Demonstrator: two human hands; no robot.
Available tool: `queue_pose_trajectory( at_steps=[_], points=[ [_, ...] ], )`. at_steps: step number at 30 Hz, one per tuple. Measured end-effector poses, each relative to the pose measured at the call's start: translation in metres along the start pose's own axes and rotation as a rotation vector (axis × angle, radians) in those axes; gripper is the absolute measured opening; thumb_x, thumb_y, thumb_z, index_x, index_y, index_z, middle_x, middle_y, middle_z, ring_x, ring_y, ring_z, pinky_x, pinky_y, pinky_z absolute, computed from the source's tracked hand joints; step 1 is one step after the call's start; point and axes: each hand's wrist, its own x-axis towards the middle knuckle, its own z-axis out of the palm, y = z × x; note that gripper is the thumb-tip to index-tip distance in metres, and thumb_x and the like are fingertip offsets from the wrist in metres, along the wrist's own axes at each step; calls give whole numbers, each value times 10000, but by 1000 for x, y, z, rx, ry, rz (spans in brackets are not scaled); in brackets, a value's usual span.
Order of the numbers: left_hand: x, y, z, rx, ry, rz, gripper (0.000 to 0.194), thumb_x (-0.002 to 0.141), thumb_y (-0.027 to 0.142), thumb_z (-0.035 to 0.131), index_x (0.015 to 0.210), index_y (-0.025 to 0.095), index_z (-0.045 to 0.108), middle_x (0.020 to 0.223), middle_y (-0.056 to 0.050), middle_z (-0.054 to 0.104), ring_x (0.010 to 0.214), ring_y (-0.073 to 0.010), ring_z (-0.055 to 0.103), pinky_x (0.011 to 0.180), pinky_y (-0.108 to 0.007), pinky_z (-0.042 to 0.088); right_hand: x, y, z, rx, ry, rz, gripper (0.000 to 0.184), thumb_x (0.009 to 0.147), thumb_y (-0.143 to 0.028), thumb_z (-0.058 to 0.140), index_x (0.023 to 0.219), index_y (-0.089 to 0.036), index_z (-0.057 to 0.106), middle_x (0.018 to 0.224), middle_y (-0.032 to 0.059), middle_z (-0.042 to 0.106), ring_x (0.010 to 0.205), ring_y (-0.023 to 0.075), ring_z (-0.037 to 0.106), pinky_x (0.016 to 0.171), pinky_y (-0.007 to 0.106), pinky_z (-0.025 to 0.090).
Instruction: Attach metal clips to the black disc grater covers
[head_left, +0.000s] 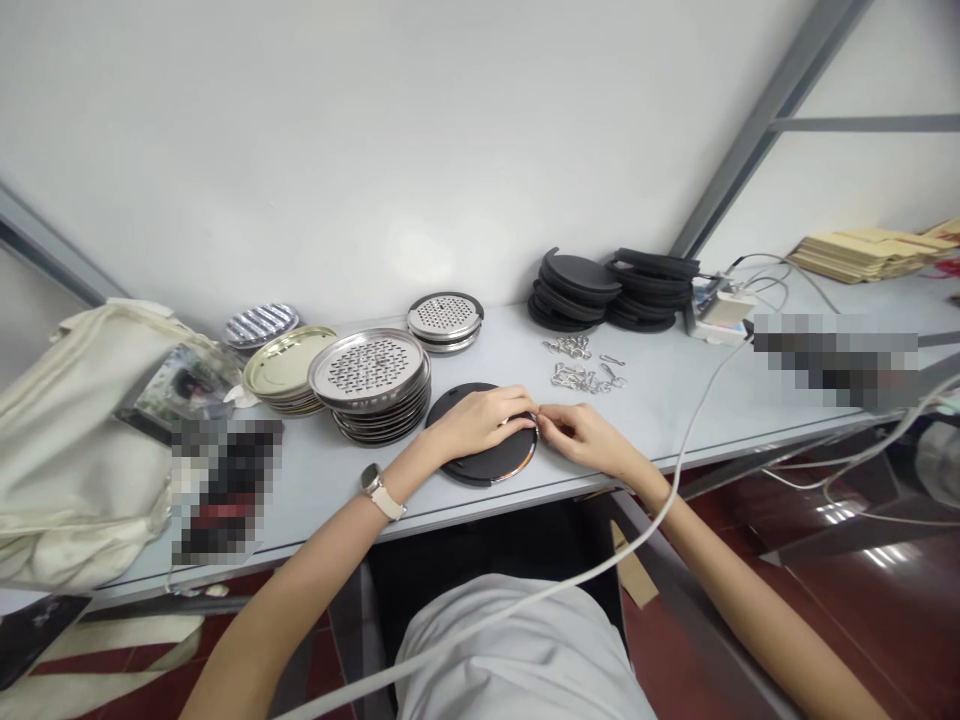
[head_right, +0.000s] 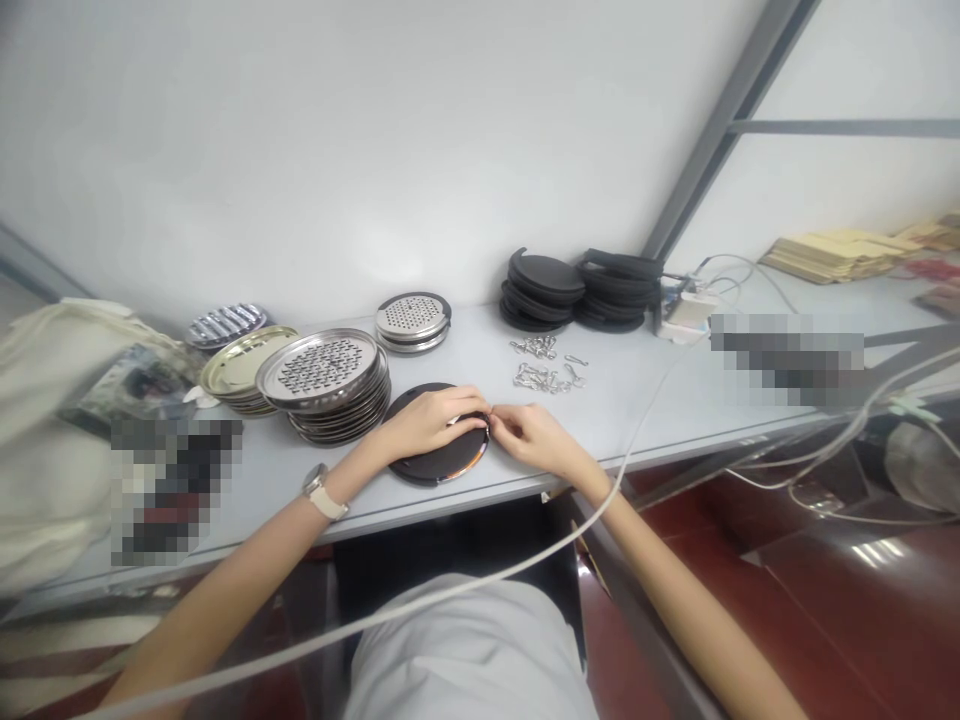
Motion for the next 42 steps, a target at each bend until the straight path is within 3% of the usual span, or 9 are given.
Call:
queue_pose_trajectory(
  at_steps=[42],
  points=[
    [1, -2, 3, -179, 2, -10, 226, 964, 255, 426, 1061, 161, 608, 1027, -83, 590, 900, -172, 593, 823, -291, 465, -1, 2, 1, -2, -18, 2, 364, 961, -375, 354, 686, -173, 483, 565, -36, 421, 512, 99, 372, 522, 237, 281]
  ],
)
